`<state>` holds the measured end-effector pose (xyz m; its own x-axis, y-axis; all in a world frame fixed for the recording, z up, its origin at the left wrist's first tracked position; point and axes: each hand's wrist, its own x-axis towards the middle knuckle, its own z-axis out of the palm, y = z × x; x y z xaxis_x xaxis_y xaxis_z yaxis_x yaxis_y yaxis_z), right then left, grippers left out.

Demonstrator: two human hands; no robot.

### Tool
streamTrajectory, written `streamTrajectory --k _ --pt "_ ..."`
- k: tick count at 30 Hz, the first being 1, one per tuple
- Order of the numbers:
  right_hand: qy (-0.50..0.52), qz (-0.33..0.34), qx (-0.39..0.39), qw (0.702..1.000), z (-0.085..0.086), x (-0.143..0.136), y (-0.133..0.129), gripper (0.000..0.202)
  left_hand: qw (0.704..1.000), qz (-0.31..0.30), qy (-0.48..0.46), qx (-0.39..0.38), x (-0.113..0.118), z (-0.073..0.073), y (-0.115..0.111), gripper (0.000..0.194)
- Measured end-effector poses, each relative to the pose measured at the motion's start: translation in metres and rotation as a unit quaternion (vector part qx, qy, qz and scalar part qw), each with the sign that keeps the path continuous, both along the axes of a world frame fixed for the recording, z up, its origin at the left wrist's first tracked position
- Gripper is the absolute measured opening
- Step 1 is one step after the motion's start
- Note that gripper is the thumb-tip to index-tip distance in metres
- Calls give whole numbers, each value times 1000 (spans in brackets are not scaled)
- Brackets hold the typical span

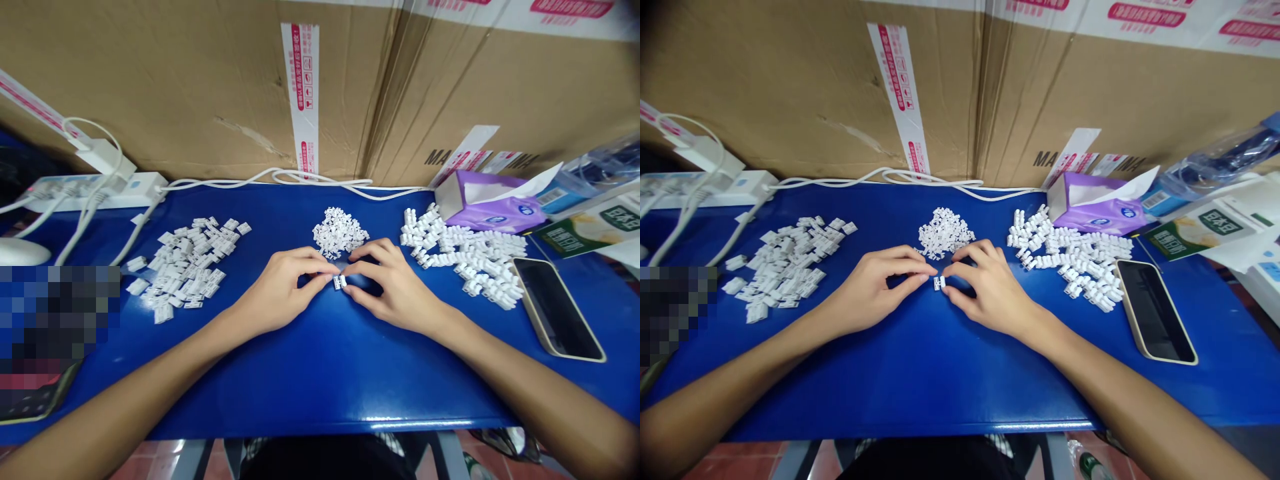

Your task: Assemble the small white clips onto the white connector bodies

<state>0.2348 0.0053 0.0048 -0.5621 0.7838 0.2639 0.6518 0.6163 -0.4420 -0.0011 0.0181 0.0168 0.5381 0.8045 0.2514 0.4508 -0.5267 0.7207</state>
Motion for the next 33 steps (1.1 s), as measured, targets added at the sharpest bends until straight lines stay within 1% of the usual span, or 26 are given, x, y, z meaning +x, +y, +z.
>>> streamTrajectory --k 3,6,17,27,33 --pt "0 1 0 1000 0 0 0 19 999 -5 -14 -35 1 0 0 17" --pt "-3 1 -1 1000 0 0 0 19 999 7 -9 -51 2 0 -2 16" --pt "-4 2 6 1000 -2 1 0 20 999 25 22 -24 7 -1 -3 15" --pt "-1 3 9 1000 -3 1 1 20 999 14 45 -27 8 2 -2 16" --pt "-5 3 8 1000 -3 1 1 20 996 6 85 -15 8 1 -4 18"
